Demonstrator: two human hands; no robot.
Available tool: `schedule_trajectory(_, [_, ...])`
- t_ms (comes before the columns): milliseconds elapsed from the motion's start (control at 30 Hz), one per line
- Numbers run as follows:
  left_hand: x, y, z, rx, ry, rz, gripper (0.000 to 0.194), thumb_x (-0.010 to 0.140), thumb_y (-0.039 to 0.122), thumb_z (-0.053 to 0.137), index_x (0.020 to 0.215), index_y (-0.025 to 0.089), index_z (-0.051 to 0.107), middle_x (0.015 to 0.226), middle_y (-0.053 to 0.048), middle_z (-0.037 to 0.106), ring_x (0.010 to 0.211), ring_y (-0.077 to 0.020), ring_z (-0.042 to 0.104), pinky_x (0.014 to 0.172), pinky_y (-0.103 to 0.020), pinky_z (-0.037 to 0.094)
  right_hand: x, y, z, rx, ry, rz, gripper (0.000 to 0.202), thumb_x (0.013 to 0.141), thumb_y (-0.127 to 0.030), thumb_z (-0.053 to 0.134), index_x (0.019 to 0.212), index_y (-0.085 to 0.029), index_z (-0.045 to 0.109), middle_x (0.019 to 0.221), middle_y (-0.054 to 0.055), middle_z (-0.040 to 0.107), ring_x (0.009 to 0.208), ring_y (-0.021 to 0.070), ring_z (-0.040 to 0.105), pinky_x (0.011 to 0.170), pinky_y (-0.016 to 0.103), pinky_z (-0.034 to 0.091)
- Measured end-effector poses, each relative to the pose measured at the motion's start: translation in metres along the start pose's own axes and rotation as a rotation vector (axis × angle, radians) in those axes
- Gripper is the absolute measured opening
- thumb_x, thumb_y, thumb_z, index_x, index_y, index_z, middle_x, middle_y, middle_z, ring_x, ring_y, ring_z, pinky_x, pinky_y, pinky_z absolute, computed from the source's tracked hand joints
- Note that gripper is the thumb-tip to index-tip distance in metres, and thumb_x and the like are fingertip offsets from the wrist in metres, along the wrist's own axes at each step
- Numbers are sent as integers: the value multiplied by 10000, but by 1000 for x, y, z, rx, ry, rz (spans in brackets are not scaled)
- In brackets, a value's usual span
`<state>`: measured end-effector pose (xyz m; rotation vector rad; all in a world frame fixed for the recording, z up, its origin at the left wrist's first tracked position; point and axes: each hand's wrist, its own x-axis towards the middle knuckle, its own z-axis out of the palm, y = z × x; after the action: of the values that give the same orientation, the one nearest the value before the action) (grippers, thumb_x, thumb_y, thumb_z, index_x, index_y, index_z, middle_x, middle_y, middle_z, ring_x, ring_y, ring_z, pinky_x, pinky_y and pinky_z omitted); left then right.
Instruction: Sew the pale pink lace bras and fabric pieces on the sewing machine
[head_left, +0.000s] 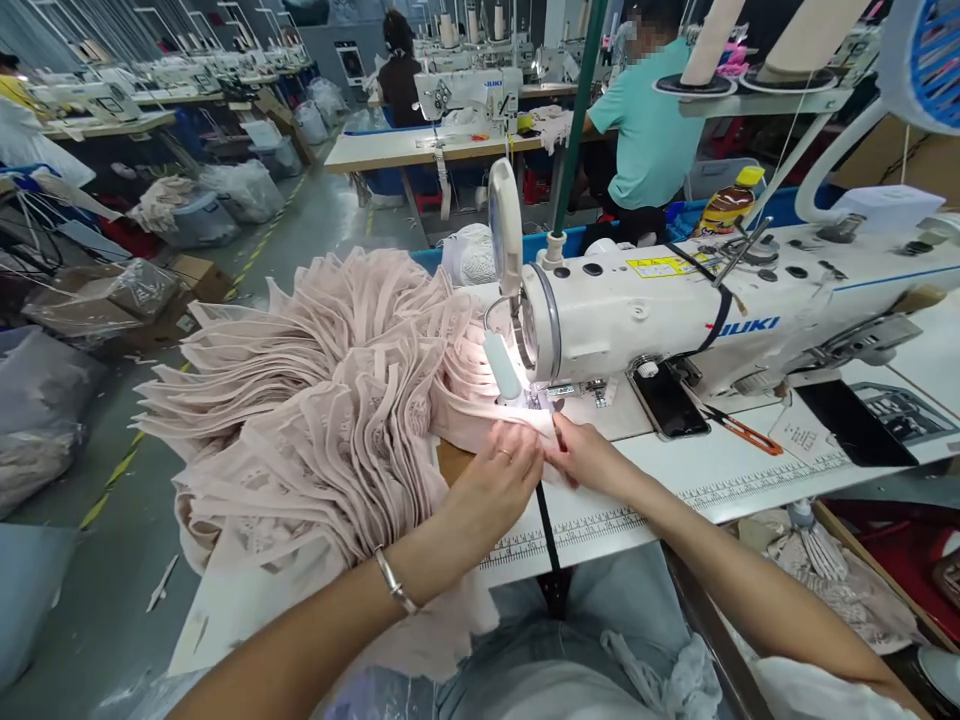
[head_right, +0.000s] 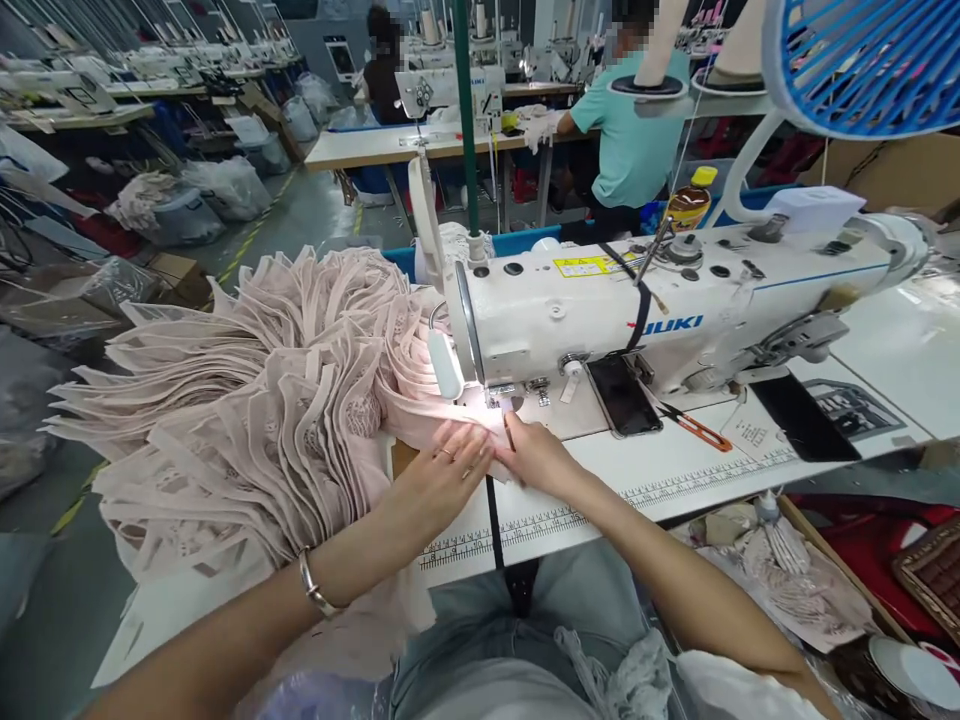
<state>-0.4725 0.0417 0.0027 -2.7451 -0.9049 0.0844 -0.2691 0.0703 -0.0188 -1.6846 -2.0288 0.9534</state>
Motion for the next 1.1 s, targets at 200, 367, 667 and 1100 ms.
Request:
schedule_trajectory(200, [12, 1, 13, 199, -115, -22, 394, 901, -10, 440, 1253, 27, 613, 1180, -214, 646, 948, -264, 650, 771, -376, 479, -1, 44, -22, -497, 498, -37, 243, 952, -197, 491, 1116, -135, 658, 1089, 184, 699, 1031, 334, 629, 849, 433, 494])
schedule_trajectory(367, [35, -14, -1, 91, -67, 50, 274, 926, -25, 400, 966, 62, 656, 978, -155, 641, 907, -263, 604, 745, -367, 475, -8, 53, -5, -628, 467, -239, 258, 954, -86, 439, 994, -138, 688, 1019, 160, 684, 1016, 296, 597, 848, 411, 512])
schedule_trajectory(667, [30, -29, 3, -171, -44, -119, 321, 958, 0, 402, 1153, 124, 624, 975, -81, 644, 927, -212, 598, 749, -325, 508, -6, 42, 10, -566, 491, -303, 231, 981, -134, 466, 992, -197, 688, 949, 89, 658, 854, 239, 565, 772, 352, 461])
schedule_trajectory(1100, [-1, -40, 25, 106, -1, -16, 498, 989, 64, 376, 1475, 115, 474, 1356, -167, 616, 1112, -243, 631, 954, -380, 481, -4, 37, 8, -722, 447, -295, 267, 967, -80, 458, 937, -189, 700, 893, 79, 674, 796, 224, 551, 728, 326, 402])
